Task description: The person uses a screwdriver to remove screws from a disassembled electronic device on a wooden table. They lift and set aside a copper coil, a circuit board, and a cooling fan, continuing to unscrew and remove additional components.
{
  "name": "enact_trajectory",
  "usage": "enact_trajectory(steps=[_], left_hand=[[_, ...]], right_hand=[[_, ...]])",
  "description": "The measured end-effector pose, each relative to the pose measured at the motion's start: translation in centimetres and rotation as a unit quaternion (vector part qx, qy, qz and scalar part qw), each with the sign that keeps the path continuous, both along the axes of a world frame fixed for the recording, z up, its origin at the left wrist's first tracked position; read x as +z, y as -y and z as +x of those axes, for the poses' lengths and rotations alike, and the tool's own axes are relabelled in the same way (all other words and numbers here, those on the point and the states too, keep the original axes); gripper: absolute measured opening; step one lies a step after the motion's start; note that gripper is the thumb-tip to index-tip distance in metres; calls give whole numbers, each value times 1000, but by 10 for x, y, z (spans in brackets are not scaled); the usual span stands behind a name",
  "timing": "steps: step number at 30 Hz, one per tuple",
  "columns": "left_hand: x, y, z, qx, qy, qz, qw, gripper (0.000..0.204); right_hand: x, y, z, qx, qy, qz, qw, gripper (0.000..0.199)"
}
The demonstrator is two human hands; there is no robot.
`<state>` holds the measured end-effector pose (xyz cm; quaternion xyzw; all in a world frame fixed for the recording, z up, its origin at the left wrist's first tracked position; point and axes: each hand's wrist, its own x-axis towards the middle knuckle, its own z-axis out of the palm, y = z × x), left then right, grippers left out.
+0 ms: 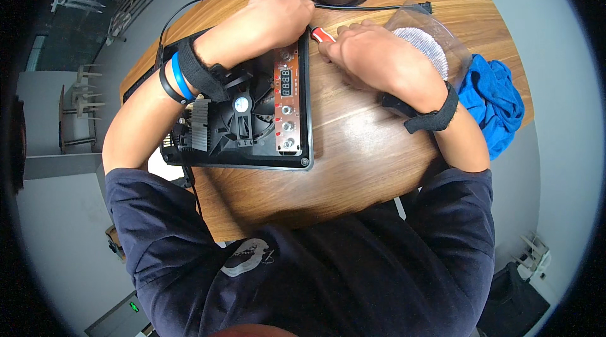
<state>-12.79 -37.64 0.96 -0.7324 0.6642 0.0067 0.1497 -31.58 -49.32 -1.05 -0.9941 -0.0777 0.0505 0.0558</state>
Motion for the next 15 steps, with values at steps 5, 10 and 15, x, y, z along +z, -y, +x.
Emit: enact_trajectory(steps=[5, 10, 15], left_hand=[[-7, -8, 18, -33, -45, -38, 998, 19], [5, -31, 23, -120, -108, -100, 982, 16], [-6, -41, 25, -166, -160, -215, 949, 12]], right_hand=[[0, 0, 0, -5, -9, 0, 1000, 44], [1, -2, -2, -7, 5, 1, 1000, 45], [-1, -4, -2, -11, -2, -11, 1000, 47]])
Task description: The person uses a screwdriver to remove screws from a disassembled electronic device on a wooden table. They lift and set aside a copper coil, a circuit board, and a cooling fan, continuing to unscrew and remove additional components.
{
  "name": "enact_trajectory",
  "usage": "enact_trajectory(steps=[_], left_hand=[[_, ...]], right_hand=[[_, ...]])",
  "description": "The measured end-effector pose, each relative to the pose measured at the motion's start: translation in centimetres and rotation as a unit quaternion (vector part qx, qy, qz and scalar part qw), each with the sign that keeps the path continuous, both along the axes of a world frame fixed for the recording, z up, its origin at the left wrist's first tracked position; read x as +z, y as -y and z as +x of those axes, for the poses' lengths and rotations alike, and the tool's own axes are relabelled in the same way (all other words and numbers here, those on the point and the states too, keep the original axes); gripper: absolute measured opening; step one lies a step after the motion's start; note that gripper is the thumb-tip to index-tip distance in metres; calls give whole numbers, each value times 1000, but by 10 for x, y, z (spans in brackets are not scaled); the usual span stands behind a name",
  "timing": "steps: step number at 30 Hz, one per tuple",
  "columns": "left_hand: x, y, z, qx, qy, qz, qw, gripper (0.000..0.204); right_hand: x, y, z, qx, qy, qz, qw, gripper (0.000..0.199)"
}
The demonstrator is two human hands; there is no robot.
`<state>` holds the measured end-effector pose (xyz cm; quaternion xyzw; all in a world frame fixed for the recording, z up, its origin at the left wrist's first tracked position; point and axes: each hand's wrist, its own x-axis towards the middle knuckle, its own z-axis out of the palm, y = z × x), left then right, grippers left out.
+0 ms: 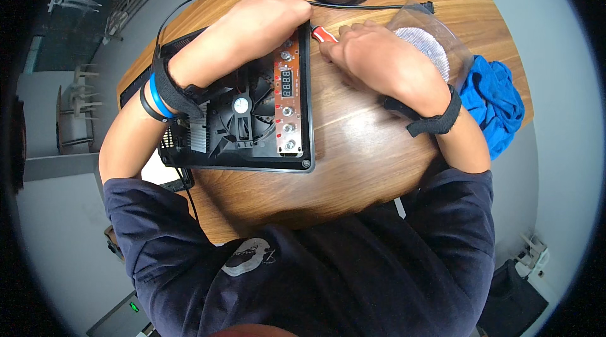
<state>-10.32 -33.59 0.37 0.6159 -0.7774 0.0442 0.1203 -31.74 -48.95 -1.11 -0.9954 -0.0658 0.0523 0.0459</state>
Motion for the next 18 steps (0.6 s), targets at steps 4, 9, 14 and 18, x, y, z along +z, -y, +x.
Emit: enact_trajectory(steps=[4, 9, 14, 18], left_hand=[[-1, 5, -7, 17, 29, -1, 999, 13], [4, -1, -16, 31, 40, 5, 999, 12], [-1, -1, -13, 7, 73, -21, 997, 12], [-7, 10, -7, 7, 114, 9, 993, 12]], right_hand=[[0, 1, -1, 5, 7, 3, 1000, 50], [1, -1, -1, 1, 16, 4, 1000, 43], [-2, 1, -1, 4, 11, 9, 1000, 50], [-2, 1, -2, 5, 12, 13, 1000, 51]])
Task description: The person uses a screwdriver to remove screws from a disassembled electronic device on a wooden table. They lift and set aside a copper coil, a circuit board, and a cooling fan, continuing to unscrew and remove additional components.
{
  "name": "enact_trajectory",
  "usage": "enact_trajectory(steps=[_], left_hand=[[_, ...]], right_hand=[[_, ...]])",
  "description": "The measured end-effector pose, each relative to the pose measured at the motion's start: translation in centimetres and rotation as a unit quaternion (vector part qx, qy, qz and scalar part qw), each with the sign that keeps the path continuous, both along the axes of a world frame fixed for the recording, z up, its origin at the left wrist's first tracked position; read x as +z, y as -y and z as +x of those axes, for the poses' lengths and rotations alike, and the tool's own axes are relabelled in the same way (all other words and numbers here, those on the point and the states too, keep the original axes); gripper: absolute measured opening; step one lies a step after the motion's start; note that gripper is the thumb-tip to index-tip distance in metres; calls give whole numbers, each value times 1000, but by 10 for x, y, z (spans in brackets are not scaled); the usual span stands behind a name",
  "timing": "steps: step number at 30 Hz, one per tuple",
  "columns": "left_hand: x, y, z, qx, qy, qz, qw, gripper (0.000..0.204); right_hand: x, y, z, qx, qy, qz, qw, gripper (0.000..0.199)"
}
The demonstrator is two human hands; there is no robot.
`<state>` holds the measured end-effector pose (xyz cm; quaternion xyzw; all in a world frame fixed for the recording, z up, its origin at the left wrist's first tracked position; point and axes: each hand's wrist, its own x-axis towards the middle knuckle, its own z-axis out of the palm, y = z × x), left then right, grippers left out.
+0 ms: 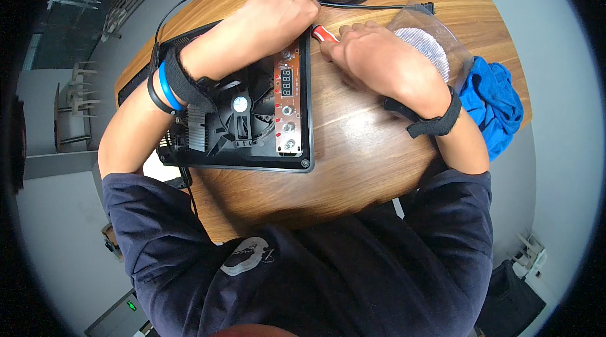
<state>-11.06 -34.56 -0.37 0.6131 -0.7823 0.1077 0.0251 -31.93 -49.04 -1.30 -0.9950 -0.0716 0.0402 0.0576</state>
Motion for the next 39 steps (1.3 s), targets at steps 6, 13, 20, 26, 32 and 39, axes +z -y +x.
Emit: enact_trajectory(steps=[6, 13, 20, 26, 32, 39], left_hand=[[-14, 9, 16, -13, 32, 22, 999, 13], [-9, 9, 16, 7, 6, 29, 1000, 17], [-16, 5, 16, 27, -5, 10, 1000, 17], [-5, -5, 14, -27, -86, -47, 995, 14], [7, -14, 3, -38, -81, -46, 995, 13], [6, -15, -8, -10, -57, -48, 997, 10]], right_hand=[[0, -2, -1, -2, 12, 0, 1000, 50], [-3, -1, 1, -6, 9, 5, 1000, 46], [-4, -1, 0, -4, 19, -9, 1000, 47], [1, -3, -1, -10, 7, -1, 1000, 48], [-3, -1, -1, -1, 15, -5, 1000, 53], [-2, -2, -2, -4, 16, -11, 1000, 54]])
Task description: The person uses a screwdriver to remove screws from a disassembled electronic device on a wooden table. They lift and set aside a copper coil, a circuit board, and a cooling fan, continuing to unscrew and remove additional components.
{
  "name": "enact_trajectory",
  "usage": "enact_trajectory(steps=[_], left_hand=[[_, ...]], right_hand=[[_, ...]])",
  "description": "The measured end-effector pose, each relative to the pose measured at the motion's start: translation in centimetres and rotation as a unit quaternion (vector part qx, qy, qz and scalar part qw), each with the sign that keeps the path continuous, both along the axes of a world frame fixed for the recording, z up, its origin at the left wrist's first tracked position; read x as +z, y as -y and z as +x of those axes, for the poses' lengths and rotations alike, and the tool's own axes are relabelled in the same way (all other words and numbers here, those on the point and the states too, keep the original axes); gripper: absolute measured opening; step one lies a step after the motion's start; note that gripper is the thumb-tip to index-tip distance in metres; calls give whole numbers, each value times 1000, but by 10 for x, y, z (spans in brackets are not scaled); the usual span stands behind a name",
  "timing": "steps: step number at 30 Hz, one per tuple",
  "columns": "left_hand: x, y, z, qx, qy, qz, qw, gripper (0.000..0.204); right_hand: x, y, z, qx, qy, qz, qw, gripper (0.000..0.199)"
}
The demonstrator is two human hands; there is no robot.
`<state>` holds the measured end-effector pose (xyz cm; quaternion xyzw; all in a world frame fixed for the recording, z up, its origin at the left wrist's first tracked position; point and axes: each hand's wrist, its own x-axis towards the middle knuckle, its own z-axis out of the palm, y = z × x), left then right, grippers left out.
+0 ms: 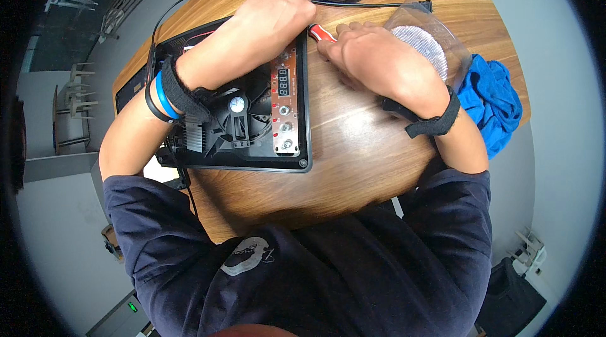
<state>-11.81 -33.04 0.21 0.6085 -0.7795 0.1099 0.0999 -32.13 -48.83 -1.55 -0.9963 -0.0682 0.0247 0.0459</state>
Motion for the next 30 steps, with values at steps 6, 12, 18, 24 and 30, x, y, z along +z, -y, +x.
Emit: enact_trajectory(steps=[6, 12, 18, 24, 30], left_hand=[[-11, 19, 12, 50, 59, 125, 989, 24], [-12, 23, 19, 116, -26, 169, 978, 26], [0, 19, 32, 85, -77, 94, 989, 20], [21, 6, 34, 83, -189, 86, 975, 15], [27, -16, 16, 86, -353, 113, 925, 23]], right_hand=[[-3, 2, -1, 3, 9, -1, 1000, 53], [0, 0, -1, 3, 9, 11, 1000, 51], [-8, 3, 1, -2, -6, 14, 1000, 48], [-3, 0, 1, -19, 49, 57, 997, 32], [14, -1, 23, 5, 176, 182, 967, 19]])
